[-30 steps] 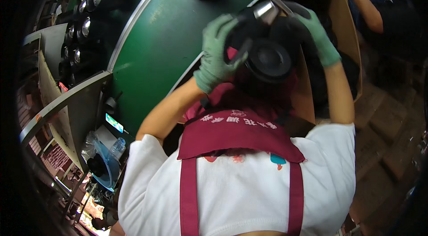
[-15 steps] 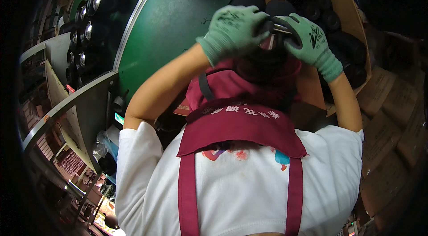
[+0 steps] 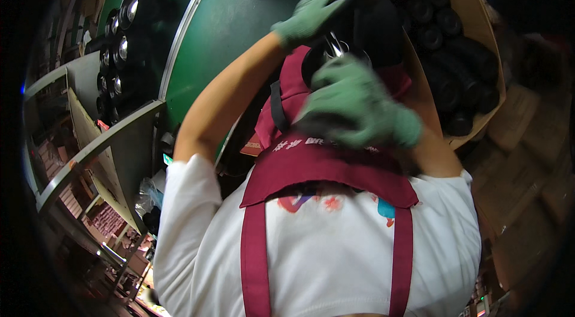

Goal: The person picks up black kettles from a conveyor belt, wipes them with a cloth, and attaches lids. The person handles each kettle individually, placing the finished units back on the belt.

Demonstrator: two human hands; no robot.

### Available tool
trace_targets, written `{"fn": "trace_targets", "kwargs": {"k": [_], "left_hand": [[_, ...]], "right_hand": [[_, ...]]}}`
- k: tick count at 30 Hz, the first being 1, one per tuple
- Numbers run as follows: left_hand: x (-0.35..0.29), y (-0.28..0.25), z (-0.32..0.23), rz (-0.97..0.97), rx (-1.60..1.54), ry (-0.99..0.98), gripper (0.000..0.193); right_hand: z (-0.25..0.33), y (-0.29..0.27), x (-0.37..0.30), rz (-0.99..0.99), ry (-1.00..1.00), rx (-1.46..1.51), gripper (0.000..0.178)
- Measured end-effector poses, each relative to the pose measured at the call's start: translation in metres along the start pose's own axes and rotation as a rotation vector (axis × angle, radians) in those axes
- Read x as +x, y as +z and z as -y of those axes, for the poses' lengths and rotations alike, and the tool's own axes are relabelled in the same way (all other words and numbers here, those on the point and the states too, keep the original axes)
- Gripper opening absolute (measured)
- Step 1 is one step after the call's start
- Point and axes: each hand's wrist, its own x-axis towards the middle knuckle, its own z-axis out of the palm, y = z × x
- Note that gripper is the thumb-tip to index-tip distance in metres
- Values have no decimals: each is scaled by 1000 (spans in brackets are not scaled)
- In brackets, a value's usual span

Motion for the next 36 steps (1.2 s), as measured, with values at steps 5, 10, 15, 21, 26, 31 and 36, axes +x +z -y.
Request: {"fn": "trace_targets", "kwargs": {"k": [5, 10, 15, 21, 26, 31, 36], "left_hand": [[53, 39, -25, -159, -451, -483, 42], [63, 37, -52, -464, 188, -655, 61], [40, 14, -59, -279, 173, -1237, 64], [42, -92, -106, 563, -838, -1290, 52], [60, -14, -73, 559, 361, -1406, 49], [46, -48, -95, 723, 227, -1154, 66], [13, -62, -79, 627, 248, -627, 56]], "right_hand": [[-6, 19, 20, -175, 35, 257, 18], [-106, 3, -27, -850, 367, 296, 35], [-168, 8, -24, -356, 313, -313, 34], [-199, 25, 24, 86, 328, -724, 36], [-231, 51, 50, 106, 709, -393, 61], [-159, 25, 33, -4, 711, -414, 57], [-144, 17, -8, -143, 489, -775, 35]]}}
